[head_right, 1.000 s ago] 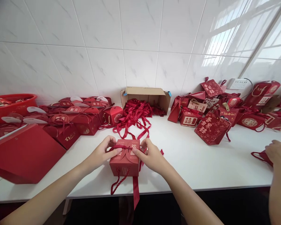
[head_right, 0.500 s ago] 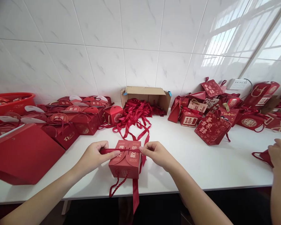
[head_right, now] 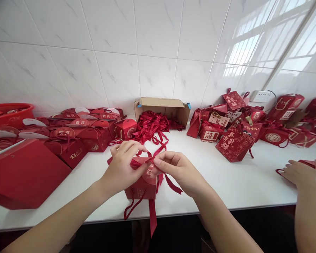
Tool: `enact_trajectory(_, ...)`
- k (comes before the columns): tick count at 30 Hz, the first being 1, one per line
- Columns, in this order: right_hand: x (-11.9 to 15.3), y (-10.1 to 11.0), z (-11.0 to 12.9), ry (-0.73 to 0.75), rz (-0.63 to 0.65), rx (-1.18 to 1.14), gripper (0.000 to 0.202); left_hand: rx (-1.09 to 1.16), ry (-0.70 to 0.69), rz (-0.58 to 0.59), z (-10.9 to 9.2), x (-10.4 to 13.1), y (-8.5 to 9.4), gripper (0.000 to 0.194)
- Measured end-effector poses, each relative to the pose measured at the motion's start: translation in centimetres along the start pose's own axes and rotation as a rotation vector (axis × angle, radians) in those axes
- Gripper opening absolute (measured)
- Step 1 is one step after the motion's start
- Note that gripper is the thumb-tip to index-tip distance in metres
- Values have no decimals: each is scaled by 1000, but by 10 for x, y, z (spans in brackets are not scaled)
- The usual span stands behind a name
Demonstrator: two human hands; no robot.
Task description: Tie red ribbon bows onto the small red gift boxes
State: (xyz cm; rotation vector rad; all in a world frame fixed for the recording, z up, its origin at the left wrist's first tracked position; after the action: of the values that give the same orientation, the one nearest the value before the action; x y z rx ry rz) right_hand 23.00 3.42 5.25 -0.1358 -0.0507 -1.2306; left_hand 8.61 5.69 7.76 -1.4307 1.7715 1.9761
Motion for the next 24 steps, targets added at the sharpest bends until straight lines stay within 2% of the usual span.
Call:
enact_trajectory(4, 7, 8, -4, -82, -108, 122, 25, -53, -4, -93, 8, -2, 7, 14)
enact_trajectory(8, 4, 11, -12, -114, -134, 232, 32, -59, -67, -116, 8, -1, 13, 10)
enact_trajectory(12, -6, 6, -16, -84, -112, 164, 31, -65, -131, -73, 8, 0, 11, 10)
enact_trajectory(18, -7, 6, -17, -83, -130, 193, 34, -36, -172, 61, 10, 3, 5, 29)
enact_trajectory(24, -14, 8, -22, -15, -245, 344, 38, -35, -124, -87, 10, 3, 11, 25)
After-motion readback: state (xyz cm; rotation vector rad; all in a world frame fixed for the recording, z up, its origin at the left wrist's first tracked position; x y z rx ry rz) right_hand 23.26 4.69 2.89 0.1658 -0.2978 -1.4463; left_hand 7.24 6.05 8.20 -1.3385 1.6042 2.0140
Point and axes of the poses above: each hand's wrist, its own x-axis away from the middle knuckle, its own y-axis out of the back of the hand, z = x × y, the point moved 6 cm from there along -x, towards the middle knuckle, and after that the axes turned 13 degrees about -y, right-handed, at the moved point
